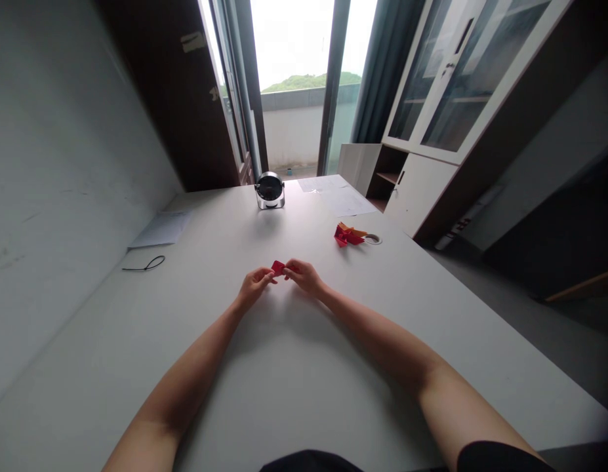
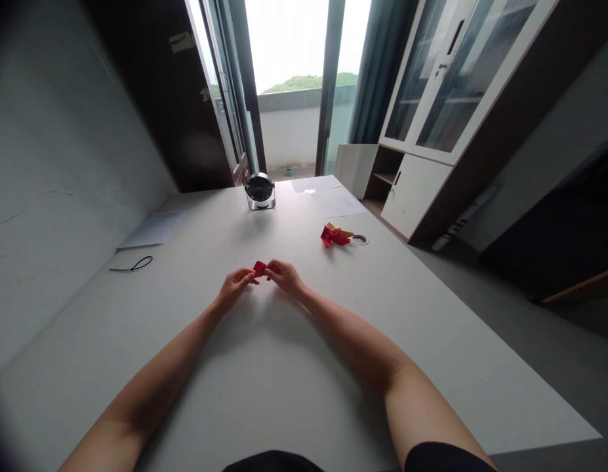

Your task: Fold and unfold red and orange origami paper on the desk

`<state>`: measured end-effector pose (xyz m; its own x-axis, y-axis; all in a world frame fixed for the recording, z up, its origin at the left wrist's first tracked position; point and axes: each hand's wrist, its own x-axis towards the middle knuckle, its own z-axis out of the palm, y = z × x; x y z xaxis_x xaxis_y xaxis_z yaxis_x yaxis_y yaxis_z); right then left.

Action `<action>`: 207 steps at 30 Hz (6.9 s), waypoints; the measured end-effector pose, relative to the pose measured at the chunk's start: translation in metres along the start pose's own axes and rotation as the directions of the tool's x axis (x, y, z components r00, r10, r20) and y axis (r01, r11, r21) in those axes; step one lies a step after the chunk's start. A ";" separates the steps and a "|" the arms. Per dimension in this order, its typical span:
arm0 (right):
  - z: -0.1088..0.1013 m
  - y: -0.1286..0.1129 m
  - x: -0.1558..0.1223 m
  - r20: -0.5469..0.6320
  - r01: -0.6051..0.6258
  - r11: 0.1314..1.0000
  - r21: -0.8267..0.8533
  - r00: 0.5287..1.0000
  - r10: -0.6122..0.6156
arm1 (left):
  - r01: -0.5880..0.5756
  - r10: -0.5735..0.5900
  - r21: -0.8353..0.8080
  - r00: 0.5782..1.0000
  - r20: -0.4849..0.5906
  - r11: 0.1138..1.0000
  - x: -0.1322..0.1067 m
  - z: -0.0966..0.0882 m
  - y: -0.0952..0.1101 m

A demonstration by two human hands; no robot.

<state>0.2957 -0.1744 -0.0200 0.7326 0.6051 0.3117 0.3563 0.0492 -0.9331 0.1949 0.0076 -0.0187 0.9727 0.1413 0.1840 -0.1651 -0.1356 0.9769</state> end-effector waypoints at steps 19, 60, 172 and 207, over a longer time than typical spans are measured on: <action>0.002 0.012 0.003 0.057 0.021 0.996 0.089 0.998 -0.026 | -0.029 0.026 -0.136 0.999 -0.029 0.990 0.004 0.001 -0.013; -0.003 0.000 -0.002 0.003 0.029 0.947 -0.319 1.000 -0.030 | -0.023 0.033 0.222 0.999 -0.041 0.975 0.000 0.002 -0.007; 0.004 0.014 0.000 0.135 -0.017 0.994 -0.111 0.990 0.032 | 0.024 -0.027 -0.049 0.999 -0.047 0.998 0.006 0.000 -0.013; 0.002 -0.002 -0.004 0.110 0.114 0.950 -0.292 0.990 -0.085 | 0.007 -0.008 -0.037 1.000 -0.029 0.999 -0.001 0.004 0.002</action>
<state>0.2911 -0.1751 -0.0196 0.6316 0.6822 0.3684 0.5910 -0.1161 -0.7983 0.1939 0.0032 -0.0178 0.9688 0.1712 0.1791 -0.1641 -0.0983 0.9815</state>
